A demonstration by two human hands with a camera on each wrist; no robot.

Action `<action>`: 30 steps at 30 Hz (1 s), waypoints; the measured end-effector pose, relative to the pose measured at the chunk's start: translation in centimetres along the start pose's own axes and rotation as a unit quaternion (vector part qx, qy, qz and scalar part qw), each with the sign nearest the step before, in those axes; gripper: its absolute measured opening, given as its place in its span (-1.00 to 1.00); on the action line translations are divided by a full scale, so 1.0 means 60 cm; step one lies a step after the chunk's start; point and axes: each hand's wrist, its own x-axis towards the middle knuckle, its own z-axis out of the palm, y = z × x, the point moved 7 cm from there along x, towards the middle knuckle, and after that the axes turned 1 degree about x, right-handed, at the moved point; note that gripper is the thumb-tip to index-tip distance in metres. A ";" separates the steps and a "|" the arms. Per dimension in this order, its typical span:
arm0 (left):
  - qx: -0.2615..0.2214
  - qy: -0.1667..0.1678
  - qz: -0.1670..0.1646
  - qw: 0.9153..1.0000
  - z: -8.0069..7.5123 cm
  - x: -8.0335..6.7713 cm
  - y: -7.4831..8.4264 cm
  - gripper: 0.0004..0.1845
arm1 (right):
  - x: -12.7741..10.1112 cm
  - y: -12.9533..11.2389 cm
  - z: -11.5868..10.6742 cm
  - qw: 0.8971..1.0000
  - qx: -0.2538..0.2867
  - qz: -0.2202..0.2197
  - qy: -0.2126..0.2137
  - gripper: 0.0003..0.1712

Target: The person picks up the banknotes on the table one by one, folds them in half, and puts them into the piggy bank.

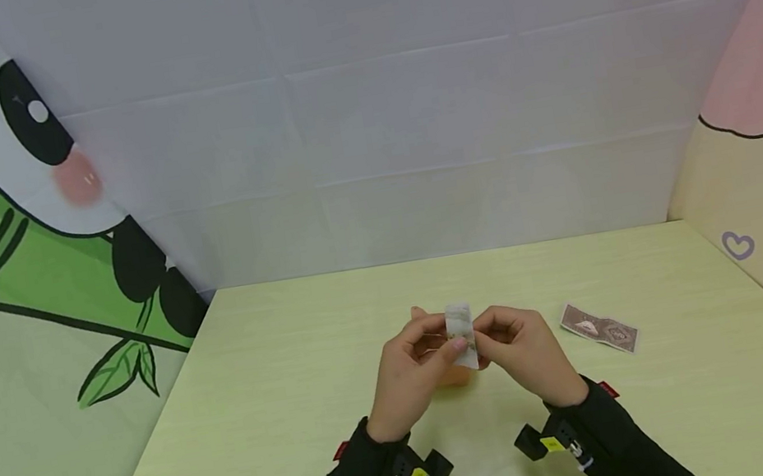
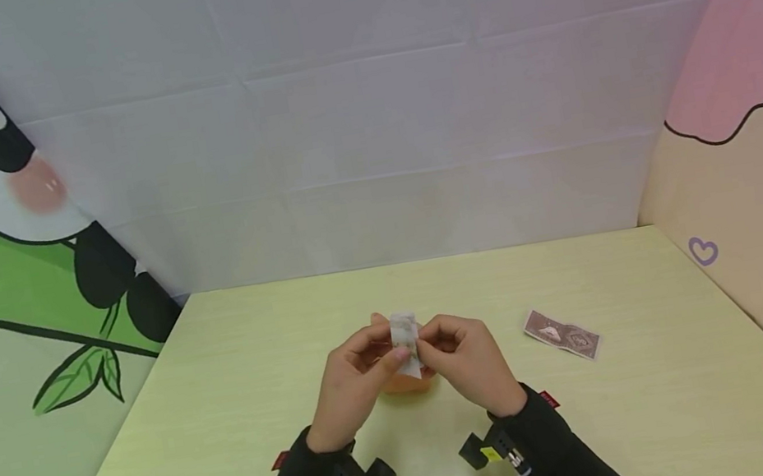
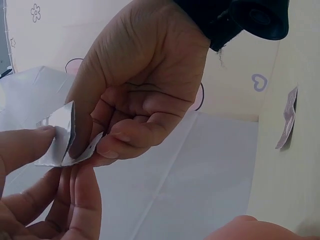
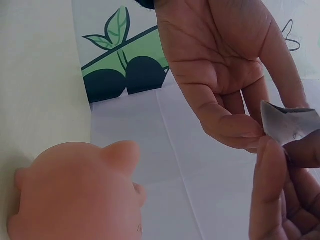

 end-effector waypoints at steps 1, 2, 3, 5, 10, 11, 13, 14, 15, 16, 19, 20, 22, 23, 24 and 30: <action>0.001 0.001 0.001 1.000 0.000 0.000 -0.001 -0.63 | 0.000 -0.001 0.000 1.000 -0.001 -0.004 0.000 -0.90; 0.003 0.002 0.003 1.000 0.000 0.000 -0.001 -0.63 | 0.000 -0.001 0.000 1.000 -0.001 -0.006 0.000 -0.89; 0.003 0.002 0.005 1.000 0.001 0.000 -0.001 -0.63 | 0.000 -0.001 0.000 1.000 0.000 -0.008 -0.001 -0.89; 0.001 0.002 0.009 1.000 0.001 0.000 0.000 -0.64 | -0.001 -0.001 0.001 1.000 0.004 -0.010 -0.004 -0.89; -0.009 0.005 0.016 1.000 0.000 0.001 0.003 -0.67 | 0.000 0.000 0.002 1.000 0.018 -0.006 -0.012 -0.89; -0.010 0.006 0.016 1.000 0.000 0.001 0.004 -0.68 | 0.000 0.001 0.002 1.000 0.020 -0.004 -0.013 -0.88; -0.013 0.009 0.017 1.000 0.000 0.001 0.005 -0.69 | 0.000 0.003 0.001 1.000 0.025 0.001 -0.014 -0.88; -0.014 0.011 0.016 1.000 -0.001 0.001 0.005 -0.69 | 0.000 0.004 0.001 1.000 0.027 0.003 -0.015 -0.88; -0.015 0.013 0.016 1.000 -0.001 0.001 0.005 -0.70 | 0.000 0.005 0.001 0.999 0.029 0.005 -0.016 -0.88; -0.016 0.014 0.017 1.000 -0.002 0.001 0.006 -0.70 | 0.000 0.005 0.001 0.999 0.031 0.005 -0.017 -0.88; -0.020 0.016 0.020 0.999 -0.003 0.001 0.008 -0.72 | 0.000 0.005 0.002 0.999 0.037 0.006 -0.021 -0.87; -0.020 0.017 0.022 0.999 -0.003 0.001 0.008 -0.72 | 0.000 0.005 0.002 0.999 0.038 0.006 -0.022 -0.87; -0.021 0.017 0.027 0.999 -0.003 0.001 0.010 -0.73 | 0.001 0.006 0.003 0.999 0.039 0.009 -0.023 -0.87; -0.021 0.018 0.028 0.999 -0.003 0.000 0.010 -0.73 | 0.001 0.006 0.003 0.999 0.039 0.009 -0.023 -0.87; -0.020 0.018 0.030 0.999 -0.003 0.000 0.010 -0.74 | 0.001 0.006 0.003 0.999 0.039 0.010 -0.023 -0.87; -0.015 0.023 0.036 0.999 -0.004 0.000 0.011 -0.75 | 0.002 0.004 0.003 0.999 0.039 0.015 -0.030 -0.85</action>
